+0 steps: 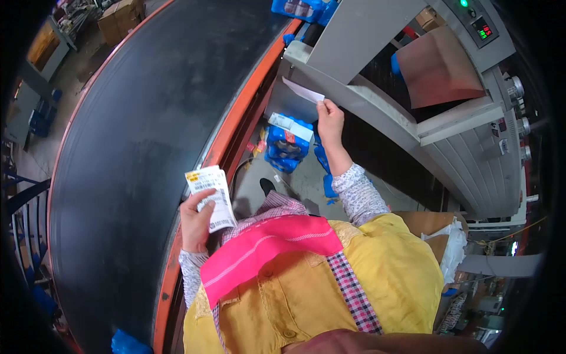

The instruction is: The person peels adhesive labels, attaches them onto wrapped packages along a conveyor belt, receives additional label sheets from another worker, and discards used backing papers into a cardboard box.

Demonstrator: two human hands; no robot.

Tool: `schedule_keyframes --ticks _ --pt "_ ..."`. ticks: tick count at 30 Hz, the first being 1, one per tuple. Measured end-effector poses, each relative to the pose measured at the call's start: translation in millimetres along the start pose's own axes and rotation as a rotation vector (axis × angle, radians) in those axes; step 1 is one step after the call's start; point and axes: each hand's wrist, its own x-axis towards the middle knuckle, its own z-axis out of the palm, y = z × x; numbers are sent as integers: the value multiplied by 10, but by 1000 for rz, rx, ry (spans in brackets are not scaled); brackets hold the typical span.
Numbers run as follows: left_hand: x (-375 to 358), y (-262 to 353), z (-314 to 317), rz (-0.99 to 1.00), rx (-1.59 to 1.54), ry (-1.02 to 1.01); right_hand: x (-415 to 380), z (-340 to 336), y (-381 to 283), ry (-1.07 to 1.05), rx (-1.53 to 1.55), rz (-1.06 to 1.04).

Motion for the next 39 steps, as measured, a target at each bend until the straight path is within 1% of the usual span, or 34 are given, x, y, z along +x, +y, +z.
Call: schedule_keyframes --ticks 1,3,4,5,6,7,9,10,15,16,19,21,25,26,29,32,33,35,38,39 --pt "9 12 26 -7 3 -24 42 58 -115 -28 -41 -7" --pt "57 -63 23 -30 -23 -20 156 237 -117 -53 -79 -103" --pt "81 -15 52 -37 -24 -6 230 347 -136 -27 -57 -199" --pt "135 -43 51 9 -1 9 306 469 -150 -4 -33 -293" --pt "175 6 79 -15 -34 34 417 596 -107 -33 30 -332" --pt "218 67 118 -42 -64 61 544 703 -104 -27 5 -414" --pt "352 110 163 -9 -120 112 832 933 -120 -5 -36 -571" --pt "413 143 174 1 -139 135 975 1042 -156 16 -29 -533" --pt "908 468 372 -9 -167 221 2204 1767 69 127 -86 -669" --pt "1009 526 405 -10 -159 233 2429 1880 80 115 -108 -671" --pt "1295 626 465 -23 -183 263 3177 2263 252 163 -220 -779" --pt "1446 611 484 -18 -207 297 3615 2464 357 205 -349 -841" --pt "1666 624 547 -69 -215 353 4256 2766 482 241 -496 -796" --pt "1717 627 568 -70 -236 359 4409 2858 545 279 -519 -801" --pt "1847 645 603 -82 -238 363 4621 3110 609 316 -574 -768" --pt "1939 715 641 -96 -244 349 4545 3366 664 128 -610 -599" --pt "1951 753 665 -113 -259 343 4469 3460 716 103 -708 -488" --pt "1975 769 659 -125 -266 327 4116 3334 413 -67 -696 -322" --pt "1963 804 663 -117 -259 308 4035 3157 324 -285 -822 -403" --pt "1955 798 661 -106 -253 311 4049 3043 195 -302 -849 -400"
